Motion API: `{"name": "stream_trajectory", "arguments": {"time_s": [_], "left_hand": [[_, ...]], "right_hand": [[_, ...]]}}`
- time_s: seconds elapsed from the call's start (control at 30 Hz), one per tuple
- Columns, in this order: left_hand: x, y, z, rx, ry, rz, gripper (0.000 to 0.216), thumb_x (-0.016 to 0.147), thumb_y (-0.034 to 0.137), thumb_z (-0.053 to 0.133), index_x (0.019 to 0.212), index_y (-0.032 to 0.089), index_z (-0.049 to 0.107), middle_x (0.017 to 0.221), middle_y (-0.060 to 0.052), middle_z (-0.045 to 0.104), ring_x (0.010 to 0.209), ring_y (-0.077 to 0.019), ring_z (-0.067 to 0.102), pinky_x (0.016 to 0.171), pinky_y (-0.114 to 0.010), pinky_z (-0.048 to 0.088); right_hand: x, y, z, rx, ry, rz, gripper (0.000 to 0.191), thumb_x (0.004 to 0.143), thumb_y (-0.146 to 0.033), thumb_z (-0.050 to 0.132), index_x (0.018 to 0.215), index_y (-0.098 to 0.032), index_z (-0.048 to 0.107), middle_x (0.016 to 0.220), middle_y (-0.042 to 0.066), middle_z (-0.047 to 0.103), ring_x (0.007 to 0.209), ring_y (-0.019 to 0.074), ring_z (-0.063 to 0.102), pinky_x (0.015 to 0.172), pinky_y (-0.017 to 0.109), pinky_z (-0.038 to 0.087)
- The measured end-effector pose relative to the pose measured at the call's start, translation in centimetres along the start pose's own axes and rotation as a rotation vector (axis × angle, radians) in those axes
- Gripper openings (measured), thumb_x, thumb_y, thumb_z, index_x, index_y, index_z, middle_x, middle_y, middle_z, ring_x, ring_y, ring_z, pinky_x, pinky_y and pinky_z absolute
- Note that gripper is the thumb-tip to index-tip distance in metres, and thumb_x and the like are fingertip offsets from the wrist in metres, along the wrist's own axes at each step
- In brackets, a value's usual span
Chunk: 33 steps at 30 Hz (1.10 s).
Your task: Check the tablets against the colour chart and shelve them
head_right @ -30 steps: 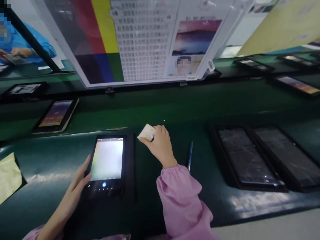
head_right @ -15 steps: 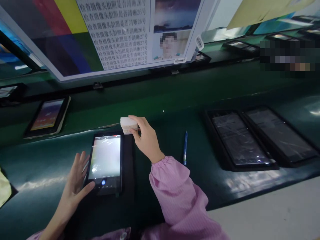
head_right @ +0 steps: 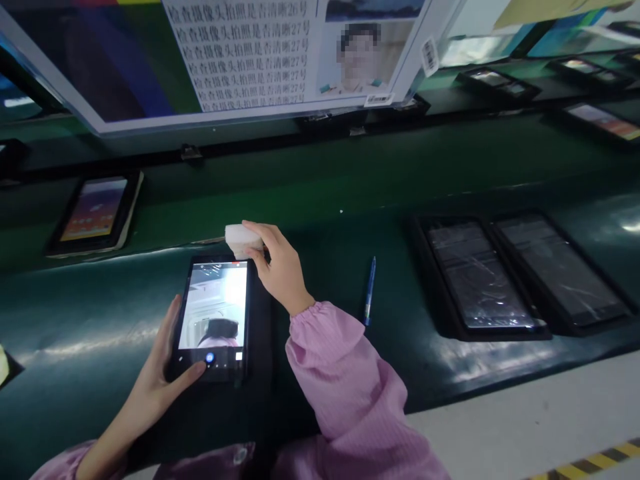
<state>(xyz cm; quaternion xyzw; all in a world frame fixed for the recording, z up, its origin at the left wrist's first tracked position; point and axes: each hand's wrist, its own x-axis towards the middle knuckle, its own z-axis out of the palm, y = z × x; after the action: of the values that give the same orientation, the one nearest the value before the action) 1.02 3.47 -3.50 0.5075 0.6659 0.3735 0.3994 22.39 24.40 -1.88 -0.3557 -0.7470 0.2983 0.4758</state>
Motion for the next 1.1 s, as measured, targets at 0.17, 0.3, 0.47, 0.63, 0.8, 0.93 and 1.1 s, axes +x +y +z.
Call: {"name": "stream_trajectory", "arguments": {"time_s": [0.17,0.3,0.47,0.63,0.8,0.93,1.1], "left_hand": [[0.06,0.09,0.05,0.078,0.023,0.042,0.094,0.096,0.046,0.074,0.167,0.046,0.012,0.178,0.003,0.012,0.163,-0.0327,0.010,0.131,-0.060,0.007],[0.12,0.26,0.13,0.104,0.031,0.052,0.095,0.097,0.045,0.073,0.168,0.044,0.011,0.178,0.001,0.012,0.163,-0.0319,0.010,0.132,-0.058,0.007],[0.19,0.37,0.38,0.144,0.039,0.051,0.095,0.097,0.047,0.072,0.169,0.042,0.010,0.178,0.001,0.012,0.163,-0.0316,0.011,0.133,-0.057,0.013],[0.31,0.81,0.60,0.183,0.053,0.040,0.100,0.094,0.050,0.074,0.168,0.044,0.007,0.178,0.000,0.011,0.163,-0.0336,0.012,0.131,-0.062,0.014],[-0.01,0.79,0.05,0.135,-0.001,0.069,0.102,0.094,0.049,0.075,0.168,0.044,0.005,0.178,0.000,0.007,0.163,-0.0332,0.007,0.131,-0.061,0.008],[-0.21,0.46,-0.18,0.121,-0.008,0.085,0.101,0.094,0.047,0.075,0.168,0.045,0.006,0.178,0.001,0.007,0.163,-0.0339,0.005,0.130,-0.063,0.005],[-0.01,0.13,0.09,0.079,-0.002,0.086,0.096,0.097,0.045,0.072,0.167,0.047,0.008,0.178,0.003,0.007,0.163,-0.0329,0.005,0.130,-0.062,0.004]], "right_hand": [[-0.13,-0.28,0.11,-0.155,-0.026,-0.052,0.043,0.103,-0.012,0.055,0.140,-0.033,0.060,0.130,0.004,0.064,0.110,0.0233,0.067,0.090,0.039,0.062],[-0.13,-0.64,0.24,-0.288,-0.058,-0.055,0.041,0.106,-0.014,0.050,0.139,-0.035,0.061,0.130,0.004,0.064,0.113,0.0244,0.064,0.094,0.041,0.061],[-0.12,-0.67,0.54,-0.350,-0.058,-0.080,0.040,0.107,-0.014,0.046,0.138,-0.034,0.063,0.130,0.004,0.065,0.108,0.0246,0.064,0.092,0.042,0.062],[-0.30,-0.56,0.62,-0.333,-0.037,-0.102,0.040,0.107,-0.014,0.047,0.139,-0.032,0.063,0.129,0.005,0.065,0.107,0.0240,0.064,0.089,0.039,0.062],[-0.39,-0.52,0.56,-0.312,-0.039,-0.078,0.041,0.106,-0.013,0.049,0.140,-0.033,0.062,0.130,0.004,0.064,0.111,0.0242,0.064,0.088,0.039,0.063],[-0.41,-0.71,0.40,-0.314,-0.062,-0.045,0.043,0.106,-0.014,0.049,0.141,-0.035,0.060,0.131,0.004,0.064,0.113,0.0245,0.065,0.090,0.039,0.063],[-0.64,-0.82,0.30,-0.308,-0.046,-0.069,0.040,0.107,-0.015,0.049,0.141,-0.033,0.061,0.130,0.004,0.064,0.112,0.0230,0.065,0.089,0.037,0.063]]}}
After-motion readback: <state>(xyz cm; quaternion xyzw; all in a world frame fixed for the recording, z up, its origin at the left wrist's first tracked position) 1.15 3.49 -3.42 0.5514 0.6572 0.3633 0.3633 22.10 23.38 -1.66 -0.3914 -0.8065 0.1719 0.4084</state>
